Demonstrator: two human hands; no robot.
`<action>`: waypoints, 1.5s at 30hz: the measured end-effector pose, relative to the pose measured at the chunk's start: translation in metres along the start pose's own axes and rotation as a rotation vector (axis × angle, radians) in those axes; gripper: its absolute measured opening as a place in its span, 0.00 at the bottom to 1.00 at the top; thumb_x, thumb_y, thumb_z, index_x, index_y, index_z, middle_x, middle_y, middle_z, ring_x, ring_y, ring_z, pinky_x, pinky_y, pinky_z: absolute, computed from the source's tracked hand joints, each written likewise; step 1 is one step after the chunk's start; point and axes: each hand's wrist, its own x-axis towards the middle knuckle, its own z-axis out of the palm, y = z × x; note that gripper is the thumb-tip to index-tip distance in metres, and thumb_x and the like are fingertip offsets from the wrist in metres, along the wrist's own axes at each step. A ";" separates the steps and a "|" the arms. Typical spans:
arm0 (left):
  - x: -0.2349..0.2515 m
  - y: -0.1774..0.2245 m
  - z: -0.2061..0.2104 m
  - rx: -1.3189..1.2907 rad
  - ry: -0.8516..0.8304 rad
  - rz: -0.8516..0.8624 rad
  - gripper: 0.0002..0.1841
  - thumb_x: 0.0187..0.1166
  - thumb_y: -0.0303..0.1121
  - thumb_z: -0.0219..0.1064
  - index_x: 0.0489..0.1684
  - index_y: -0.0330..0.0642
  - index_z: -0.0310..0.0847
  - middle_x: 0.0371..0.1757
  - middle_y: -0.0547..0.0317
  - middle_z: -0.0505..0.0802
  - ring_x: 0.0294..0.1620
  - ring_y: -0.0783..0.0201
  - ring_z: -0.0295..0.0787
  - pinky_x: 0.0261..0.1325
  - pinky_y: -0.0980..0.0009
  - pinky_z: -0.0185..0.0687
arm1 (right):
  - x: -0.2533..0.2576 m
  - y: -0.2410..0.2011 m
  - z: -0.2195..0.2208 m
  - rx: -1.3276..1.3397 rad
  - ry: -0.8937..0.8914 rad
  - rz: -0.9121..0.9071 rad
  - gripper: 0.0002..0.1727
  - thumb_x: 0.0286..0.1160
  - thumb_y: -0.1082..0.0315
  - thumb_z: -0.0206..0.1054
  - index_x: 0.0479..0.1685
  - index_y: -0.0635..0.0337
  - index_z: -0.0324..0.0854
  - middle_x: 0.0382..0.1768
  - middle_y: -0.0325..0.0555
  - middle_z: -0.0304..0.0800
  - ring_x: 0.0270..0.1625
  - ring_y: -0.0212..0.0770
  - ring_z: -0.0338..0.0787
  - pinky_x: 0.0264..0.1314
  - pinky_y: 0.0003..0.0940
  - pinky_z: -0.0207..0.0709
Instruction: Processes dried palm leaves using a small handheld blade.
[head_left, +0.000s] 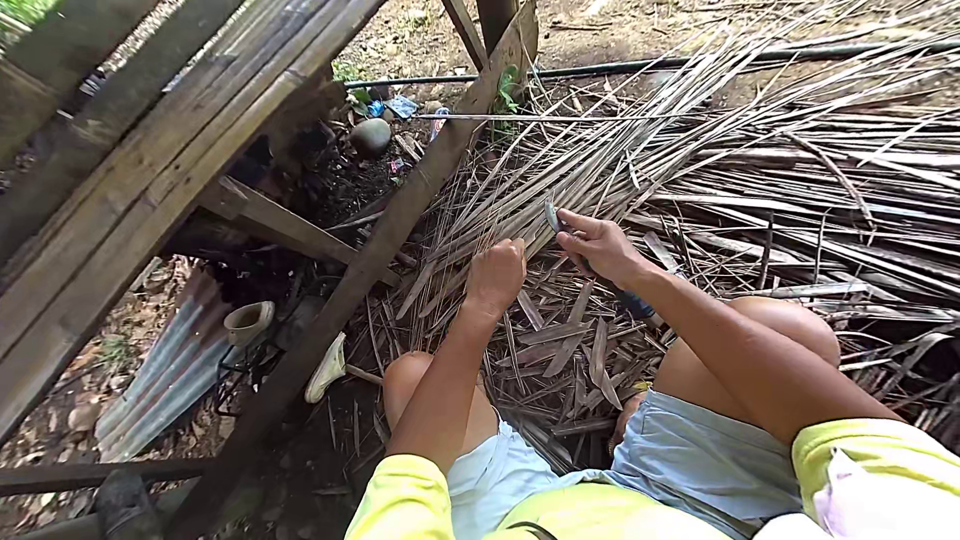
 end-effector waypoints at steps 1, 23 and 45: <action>0.000 0.001 -0.001 0.005 0.000 -0.002 0.15 0.90 0.31 0.55 0.52 0.31 0.88 0.48 0.38 0.94 0.50 0.39 0.94 0.52 0.43 0.86 | 0.001 0.000 -0.001 -0.019 0.013 -0.009 0.29 0.89 0.69 0.59 0.89 0.58 0.64 0.22 0.38 0.78 0.15 0.27 0.72 0.16 0.23 0.67; 0.009 -0.032 -0.009 -0.070 -0.136 -0.073 0.17 0.92 0.36 0.54 0.48 0.33 0.88 0.47 0.37 0.94 0.54 0.39 0.92 0.58 0.38 0.82 | -0.013 -0.021 -0.027 0.207 0.194 0.018 0.21 0.93 0.64 0.50 0.80 0.58 0.67 0.21 0.33 0.76 0.16 0.29 0.77 0.19 0.26 0.78; 0.010 -0.045 -0.011 -0.254 -0.236 -0.101 0.18 0.93 0.37 0.54 0.48 0.32 0.87 0.43 0.41 0.93 0.50 0.43 0.92 0.59 0.40 0.81 | -0.017 -0.021 -0.021 0.277 0.079 -0.008 0.21 0.95 0.59 0.42 0.76 0.52 0.71 0.21 0.28 0.74 0.17 0.27 0.75 0.21 0.25 0.76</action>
